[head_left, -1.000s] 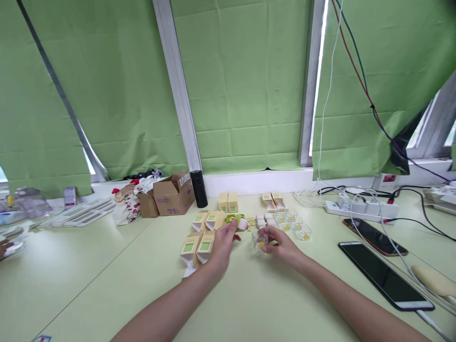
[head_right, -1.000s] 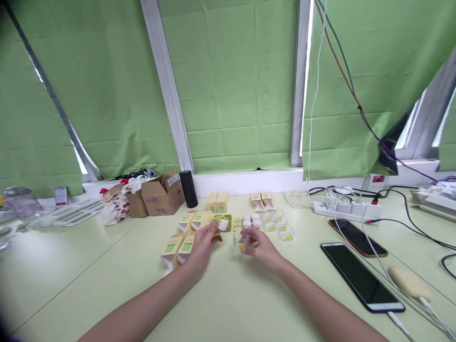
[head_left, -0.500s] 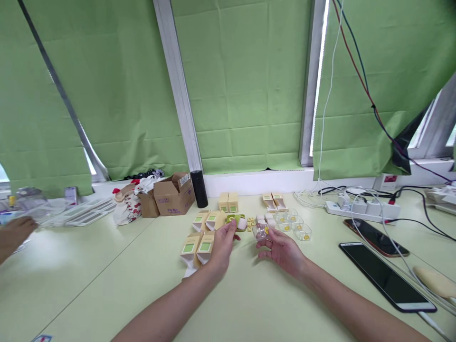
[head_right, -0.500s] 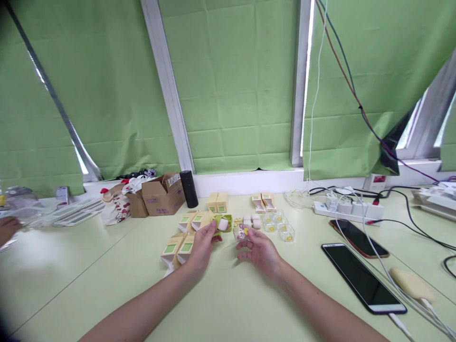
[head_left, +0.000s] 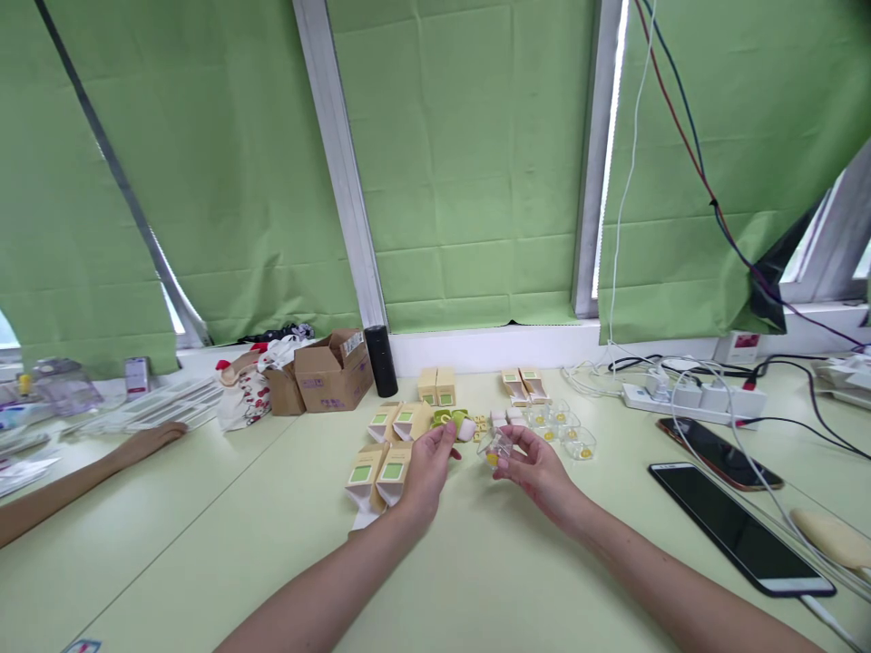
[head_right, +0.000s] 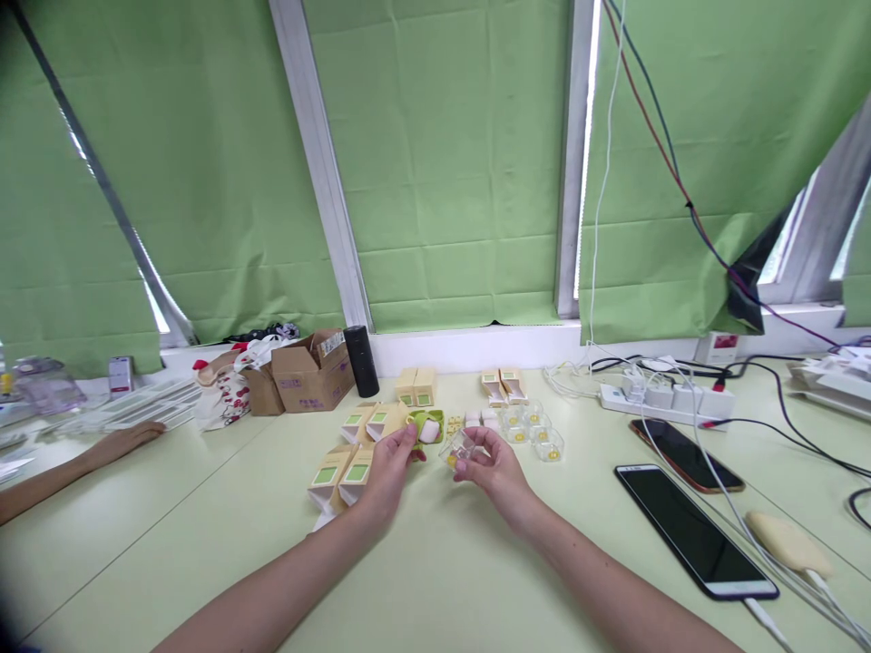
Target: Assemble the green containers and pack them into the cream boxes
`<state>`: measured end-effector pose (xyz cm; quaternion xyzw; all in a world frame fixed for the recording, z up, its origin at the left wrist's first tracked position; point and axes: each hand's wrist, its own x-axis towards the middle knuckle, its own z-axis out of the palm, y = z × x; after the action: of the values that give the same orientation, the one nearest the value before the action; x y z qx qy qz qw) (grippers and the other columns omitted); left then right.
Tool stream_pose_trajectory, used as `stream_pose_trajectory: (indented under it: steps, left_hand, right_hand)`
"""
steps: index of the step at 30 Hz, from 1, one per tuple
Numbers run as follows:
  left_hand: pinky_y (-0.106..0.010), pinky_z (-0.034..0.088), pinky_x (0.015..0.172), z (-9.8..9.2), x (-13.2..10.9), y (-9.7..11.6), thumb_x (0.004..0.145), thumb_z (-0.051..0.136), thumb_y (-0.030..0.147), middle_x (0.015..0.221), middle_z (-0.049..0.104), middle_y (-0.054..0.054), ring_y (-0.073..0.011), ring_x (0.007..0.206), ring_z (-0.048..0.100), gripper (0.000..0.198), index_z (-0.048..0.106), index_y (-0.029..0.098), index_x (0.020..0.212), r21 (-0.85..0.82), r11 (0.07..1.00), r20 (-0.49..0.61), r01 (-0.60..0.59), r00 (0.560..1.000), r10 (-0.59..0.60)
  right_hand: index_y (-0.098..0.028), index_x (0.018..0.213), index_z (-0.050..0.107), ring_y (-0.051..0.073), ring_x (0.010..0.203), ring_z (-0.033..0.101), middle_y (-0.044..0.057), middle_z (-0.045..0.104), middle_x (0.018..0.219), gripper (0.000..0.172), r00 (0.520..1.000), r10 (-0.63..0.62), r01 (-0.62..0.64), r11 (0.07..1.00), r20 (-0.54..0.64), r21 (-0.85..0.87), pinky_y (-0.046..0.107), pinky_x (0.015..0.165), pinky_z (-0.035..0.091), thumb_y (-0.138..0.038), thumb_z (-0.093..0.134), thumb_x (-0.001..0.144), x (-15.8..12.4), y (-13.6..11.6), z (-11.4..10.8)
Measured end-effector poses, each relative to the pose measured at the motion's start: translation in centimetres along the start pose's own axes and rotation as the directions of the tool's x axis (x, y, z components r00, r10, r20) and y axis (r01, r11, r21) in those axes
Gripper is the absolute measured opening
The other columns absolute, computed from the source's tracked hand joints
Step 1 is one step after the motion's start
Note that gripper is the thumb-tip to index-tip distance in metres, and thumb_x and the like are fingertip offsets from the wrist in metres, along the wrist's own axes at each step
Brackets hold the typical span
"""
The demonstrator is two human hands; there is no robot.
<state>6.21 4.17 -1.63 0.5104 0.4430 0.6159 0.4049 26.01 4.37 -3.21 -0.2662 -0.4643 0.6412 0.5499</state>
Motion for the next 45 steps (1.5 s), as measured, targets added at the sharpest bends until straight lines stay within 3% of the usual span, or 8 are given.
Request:
stream_pose_trajectory:
  steps: [9,17,24,33,45]
  left_hand:
    - [-0.029,0.046,0.074,0.2,-0.7,1.1,0.085,0.074,0.07,0.091,0.075,-0.007,-0.0203,0.08,0.06,0.054,0.078,0.017,0.092,0.062,0.998,0.04,-0.017,0.999,0.014]
    - [-0.029,0.048,0.075,0.5,-1.2,1.6,0.087,0.075,0.066,0.087,0.074,-0.006,-0.0217,0.082,0.065,0.05,0.076,0.017,0.095,0.068,0.996,0.101,-0.065,0.993,0.058]
    - [-0.031,0.052,0.075,0.7,-1.5,2.0,0.082,0.08,0.065,0.083,0.073,-0.006,-0.0223,0.08,0.065,0.048,0.076,0.017,0.087,0.022,0.998,0.117,-0.059,0.992,0.057]
    - [-0.034,0.055,0.086,1.0,-1.7,2.2,0.083,0.081,0.061,0.095,0.077,-0.008,-0.0251,0.091,0.07,0.046,0.078,0.018,0.097,0.009,0.998,0.163,-0.055,0.985,0.052]
    - [-0.033,0.051,0.085,0.8,-1.9,2.3,0.084,0.08,0.058,0.081,0.074,-0.006,-0.0273,0.09,0.069,0.039,0.076,0.019,0.085,0.096,0.991,0.167,-0.098,0.983,0.081]
  right_hand:
    - [-0.024,0.104,0.071,0.024,0.103,0.064,0.005,0.069,0.108,0.06,1.0,-0.008,0.005,0.986,-0.021,-0.165,0.036,0.082,0.056,-0.027,0.1,0.052,0.1,0.4,-0.3]
    - [-0.024,0.102,0.07,0.033,0.116,0.069,0.006,0.068,0.117,0.057,0.994,0.059,-0.06,0.998,0.088,0.014,0.048,0.091,0.06,-0.034,0.102,0.057,-0.2,0.3,0.0]
    - [-0.025,0.104,0.075,0.024,0.096,0.068,0.005,0.067,0.112,0.051,0.995,0.055,-0.054,0.998,0.081,-0.015,0.05,0.087,0.063,-0.044,0.1,0.064,-0.4,0.3,0.0]
    - [-0.024,0.105,0.076,0.023,0.093,0.066,0.006,0.066,0.113,0.053,0.995,0.079,-0.075,0.995,0.062,-0.058,0.043,0.075,0.065,-0.047,0.099,0.064,-0.2,0.4,-0.1]
    - [-0.024,0.109,0.075,0.025,0.093,0.068,0.007,0.07,0.114,0.052,0.995,0.05,-0.045,0.997,0.086,-0.059,0.045,0.078,0.065,-0.046,0.097,0.067,-0.1,0.8,-0.3]
